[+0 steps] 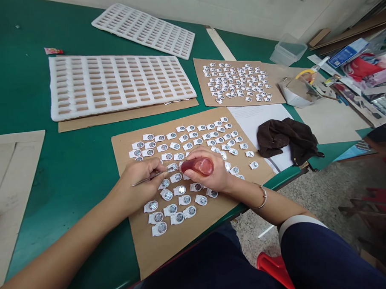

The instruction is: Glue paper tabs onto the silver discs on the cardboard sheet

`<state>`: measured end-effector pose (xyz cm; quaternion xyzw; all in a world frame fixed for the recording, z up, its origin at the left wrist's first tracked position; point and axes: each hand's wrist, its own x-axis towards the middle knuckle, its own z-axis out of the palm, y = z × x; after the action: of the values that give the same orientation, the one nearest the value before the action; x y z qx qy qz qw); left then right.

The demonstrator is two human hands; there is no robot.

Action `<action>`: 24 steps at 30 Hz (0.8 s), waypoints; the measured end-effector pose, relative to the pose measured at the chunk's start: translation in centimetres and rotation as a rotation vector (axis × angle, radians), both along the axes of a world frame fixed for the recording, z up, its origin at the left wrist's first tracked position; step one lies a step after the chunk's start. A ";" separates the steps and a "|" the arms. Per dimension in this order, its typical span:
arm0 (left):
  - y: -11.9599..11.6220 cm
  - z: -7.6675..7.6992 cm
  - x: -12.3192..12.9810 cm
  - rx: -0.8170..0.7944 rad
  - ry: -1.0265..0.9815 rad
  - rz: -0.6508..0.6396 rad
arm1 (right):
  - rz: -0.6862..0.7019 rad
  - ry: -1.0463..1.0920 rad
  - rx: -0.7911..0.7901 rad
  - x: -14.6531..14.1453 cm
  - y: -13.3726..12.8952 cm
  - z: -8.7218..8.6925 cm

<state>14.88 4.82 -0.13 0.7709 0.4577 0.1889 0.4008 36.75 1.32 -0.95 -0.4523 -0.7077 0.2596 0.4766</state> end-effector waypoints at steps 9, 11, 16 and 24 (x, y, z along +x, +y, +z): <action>0.0 0.0 0.0 -0.009 0.009 0.003 | 0.019 0.025 0.006 -0.1 0.1 -0.2; 0.0 0.0 0.0 -0.004 0.011 0.003 | 0.016 0.022 -0.010 -0.1 0.1 -0.1; 0.0 0.1 0.0 0.018 0.023 0.003 | 0.022 0.023 -0.036 -0.1 0.1 -0.1; 0.0 0.3 0.1 0.010 0.016 0.022 | -0.033 0.072 -0.099 0.0 0.1 0.1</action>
<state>14.99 4.80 0.14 0.7692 0.4686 0.1892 0.3911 36.75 1.41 -0.90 -0.4773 -0.6691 0.3023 0.4829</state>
